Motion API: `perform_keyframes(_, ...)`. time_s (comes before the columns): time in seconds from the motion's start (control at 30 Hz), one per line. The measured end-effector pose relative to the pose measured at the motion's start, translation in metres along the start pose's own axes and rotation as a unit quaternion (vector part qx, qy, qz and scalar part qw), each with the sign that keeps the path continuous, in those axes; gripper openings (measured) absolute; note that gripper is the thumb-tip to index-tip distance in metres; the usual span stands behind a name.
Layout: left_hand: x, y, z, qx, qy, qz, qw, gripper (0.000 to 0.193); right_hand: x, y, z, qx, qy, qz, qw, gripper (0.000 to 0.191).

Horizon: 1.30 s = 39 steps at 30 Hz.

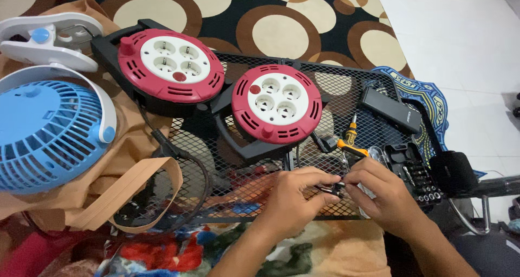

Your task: The person disassembles a round multi-socket power strip on a mesh tray, using a screwdriver and small sockets to unscrew and remove its components, handling small screws and internal parts by hand and picking bits from a tool case.

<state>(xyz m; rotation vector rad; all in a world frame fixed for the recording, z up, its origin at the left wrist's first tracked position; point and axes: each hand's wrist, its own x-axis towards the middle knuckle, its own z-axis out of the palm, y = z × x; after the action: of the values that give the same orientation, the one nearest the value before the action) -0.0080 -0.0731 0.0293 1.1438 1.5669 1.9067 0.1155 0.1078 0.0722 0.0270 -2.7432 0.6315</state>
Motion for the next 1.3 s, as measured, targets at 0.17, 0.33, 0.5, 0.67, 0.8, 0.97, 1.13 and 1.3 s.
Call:
perform_keyframes(0.17, 0.000, -0.001, -0.001, 0.011, -0.012, 0.003, 1.000, 0.030, 0.000, 0.002, -0.001, 0.015, -0.011, 0.021, 1.000, 0.014)
perform_keyframes(0.33, 0.000, -0.003, -0.001, 0.012, -0.019, 0.018, 1.000, 0.031, -0.002, 0.004, -0.002, 0.053, -0.031, 0.075, 0.995, 0.013)
perform_keyframes(0.5, 0.000, -0.003, -0.002, 0.007, -0.032, 0.024, 0.999, 0.031, -0.001, 0.012, -0.002, 0.093, -0.066, 0.116, 0.987, 0.010)
perform_keyframes(0.67, 0.001, 0.000, -0.003, 0.000, -0.051, 0.005, 0.999, 0.031, -0.004, 0.024, 0.000, 0.135, -0.088, 0.126, 0.979, 0.009)
perform_keyframes(0.8, 0.002, 0.005, -0.003, -0.009, -0.051, -0.031, 0.998, 0.030, -0.011, 0.036, 0.003, 0.227, -0.107, 0.179, 0.951, 0.010)
perform_keyframes(0.97, 0.005, 0.008, 0.000, 0.001, -0.033, -0.024, 0.999, 0.032, -0.021, 0.044, 0.015, 0.333, -0.094, 0.228, 0.910, 0.010)
perform_keyframes(1.13, 0.006, 0.009, 0.002, 0.035, -0.068, -0.022, 0.997, 0.039, -0.026, 0.044, 0.022, 0.355, -0.078, 0.230, 0.903, 0.011)
perform_keyframes(1.3, 0.007, 0.007, 0.004, 0.073, -0.079, 0.039, 0.993, 0.034, -0.027, 0.043, 0.021, 0.375, -0.073, 0.255, 0.888, 0.011)
